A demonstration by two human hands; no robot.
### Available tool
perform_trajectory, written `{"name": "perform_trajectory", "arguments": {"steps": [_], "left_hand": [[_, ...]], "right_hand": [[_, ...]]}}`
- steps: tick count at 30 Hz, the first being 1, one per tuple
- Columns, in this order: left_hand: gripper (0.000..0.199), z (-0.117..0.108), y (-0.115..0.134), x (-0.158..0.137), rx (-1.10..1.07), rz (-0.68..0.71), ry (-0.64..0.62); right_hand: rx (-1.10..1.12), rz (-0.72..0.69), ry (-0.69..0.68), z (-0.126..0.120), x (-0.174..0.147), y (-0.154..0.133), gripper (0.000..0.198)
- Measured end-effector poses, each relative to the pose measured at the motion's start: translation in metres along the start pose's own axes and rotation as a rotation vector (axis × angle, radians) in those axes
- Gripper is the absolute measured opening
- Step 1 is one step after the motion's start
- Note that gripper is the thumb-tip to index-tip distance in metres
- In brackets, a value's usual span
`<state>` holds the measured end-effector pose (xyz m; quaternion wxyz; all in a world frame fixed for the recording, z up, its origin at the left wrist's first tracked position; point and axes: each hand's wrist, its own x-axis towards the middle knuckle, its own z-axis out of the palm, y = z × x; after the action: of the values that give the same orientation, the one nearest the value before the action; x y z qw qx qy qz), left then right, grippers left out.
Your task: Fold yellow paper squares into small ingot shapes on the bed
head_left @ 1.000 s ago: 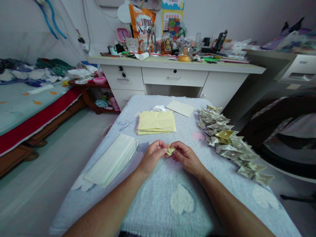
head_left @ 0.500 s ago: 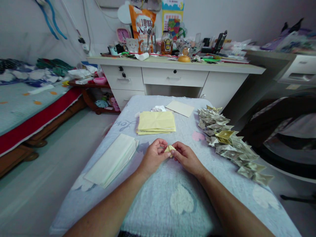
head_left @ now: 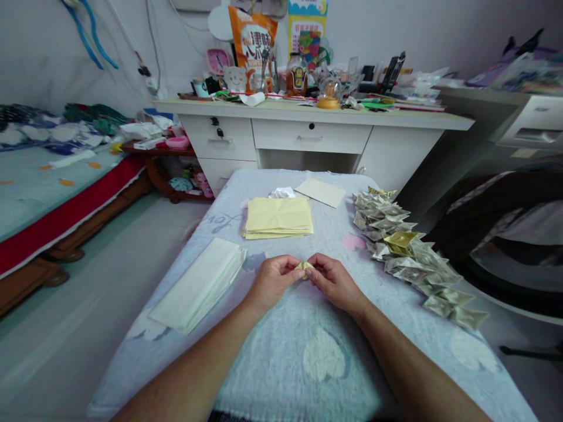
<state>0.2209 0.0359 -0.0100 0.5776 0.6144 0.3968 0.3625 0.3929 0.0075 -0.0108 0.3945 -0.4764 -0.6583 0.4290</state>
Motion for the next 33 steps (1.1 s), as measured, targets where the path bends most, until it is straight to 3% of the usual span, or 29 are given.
{"name": "perform_trajectory", "arguments": {"steps": [6,20,33], "left_hand": [[0.019,-0.0006,-0.0004,-0.0005,-0.001,-0.022,0.003],[0.018,0.0002,-0.002,-0.0004,0.085,0.09,0.051],[0.021,0.0023,-0.0017,-0.0005,0.078,0.077,-0.001]], "right_hand": [[-0.046,-0.052,-0.023,-0.001,-0.0006,-0.0013,0.022],[-0.025,0.018,-0.067,0.001,-0.0006,-0.0033,0.024],[-0.109,-0.028,-0.079,0.0001,-0.0007,-0.0066,0.034]]}}
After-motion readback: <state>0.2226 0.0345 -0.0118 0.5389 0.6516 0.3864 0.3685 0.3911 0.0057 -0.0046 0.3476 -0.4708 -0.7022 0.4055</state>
